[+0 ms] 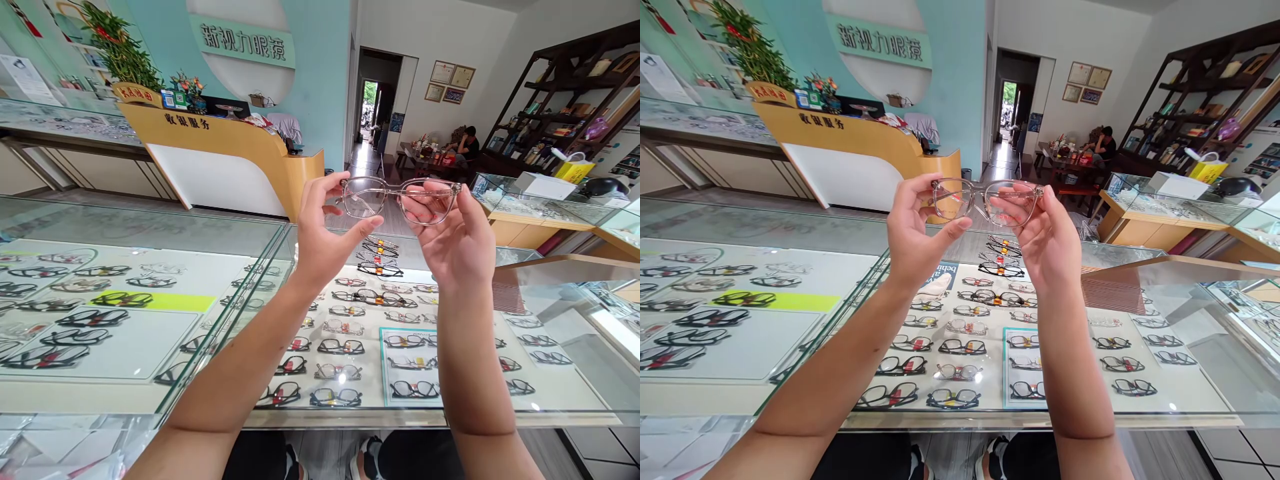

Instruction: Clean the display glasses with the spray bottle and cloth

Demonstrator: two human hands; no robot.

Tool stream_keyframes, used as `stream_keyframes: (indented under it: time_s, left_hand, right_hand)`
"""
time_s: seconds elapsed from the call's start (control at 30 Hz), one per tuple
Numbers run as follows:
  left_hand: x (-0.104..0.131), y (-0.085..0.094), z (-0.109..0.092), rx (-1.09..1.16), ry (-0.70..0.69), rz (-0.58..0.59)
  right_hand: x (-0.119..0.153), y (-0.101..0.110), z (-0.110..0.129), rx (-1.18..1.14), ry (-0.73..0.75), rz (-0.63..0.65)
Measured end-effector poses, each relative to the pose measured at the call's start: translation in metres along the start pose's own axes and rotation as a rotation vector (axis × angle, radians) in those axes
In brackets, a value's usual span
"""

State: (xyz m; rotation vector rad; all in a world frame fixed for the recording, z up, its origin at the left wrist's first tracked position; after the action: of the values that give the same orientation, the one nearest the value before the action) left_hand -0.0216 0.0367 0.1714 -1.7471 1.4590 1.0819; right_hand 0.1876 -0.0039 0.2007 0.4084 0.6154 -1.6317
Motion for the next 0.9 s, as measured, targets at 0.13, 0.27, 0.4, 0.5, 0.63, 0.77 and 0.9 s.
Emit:
stream_keyframes:
  time_s: [0.13,0.27,0.4,0.5,0.63,0.77,0.9]
  left_hand:
    - [-0.001,0.002,0.0,-0.01,-0.004,0.0]
    - [-0.007,0.007,-0.008,-0.066,-0.024,0.05]
    - [-0.011,0.007,-0.022,-0.128,-0.125,0.188]
    - [-0.011,0.005,-0.029,-0.167,-0.171,0.268]
    - [-0.01,0.005,-0.032,-0.172,-0.172,0.294]
    - [-0.01,0.006,-0.036,-0.154,-0.208,0.28]
    - [-0.01,0.006,-0.037,-0.164,-0.211,0.278]
  right_hand:
    - [0.001,0.0,-0.004,-0.134,-0.067,0.021]
    - [-0.003,0.016,-0.005,0.0,-0.004,-0.055]
    - [-0.001,0.032,0.007,0.315,0.148,-0.129]
    - [0.002,0.026,0.011,0.473,0.121,0.031]
    - [0.006,0.015,0.011,0.545,0.06,0.214]
    - [0.007,0.011,0.013,0.577,0.094,0.265]
    - [0.008,0.01,0.015,0.573,0.112,0.306]
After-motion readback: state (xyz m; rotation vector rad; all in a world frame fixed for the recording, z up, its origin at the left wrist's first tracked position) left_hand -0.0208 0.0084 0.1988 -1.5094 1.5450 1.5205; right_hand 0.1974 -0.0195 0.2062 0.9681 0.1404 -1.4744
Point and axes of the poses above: each hand's wrist, its own x-axis away from the middle knuckle, its own y-axis out of the back of the hand, z = x × y, the point moved 6 cm from there along -x, towards the middle knuckle, and after that the axes turned 2 degrees about x, right-handed, at the moved point
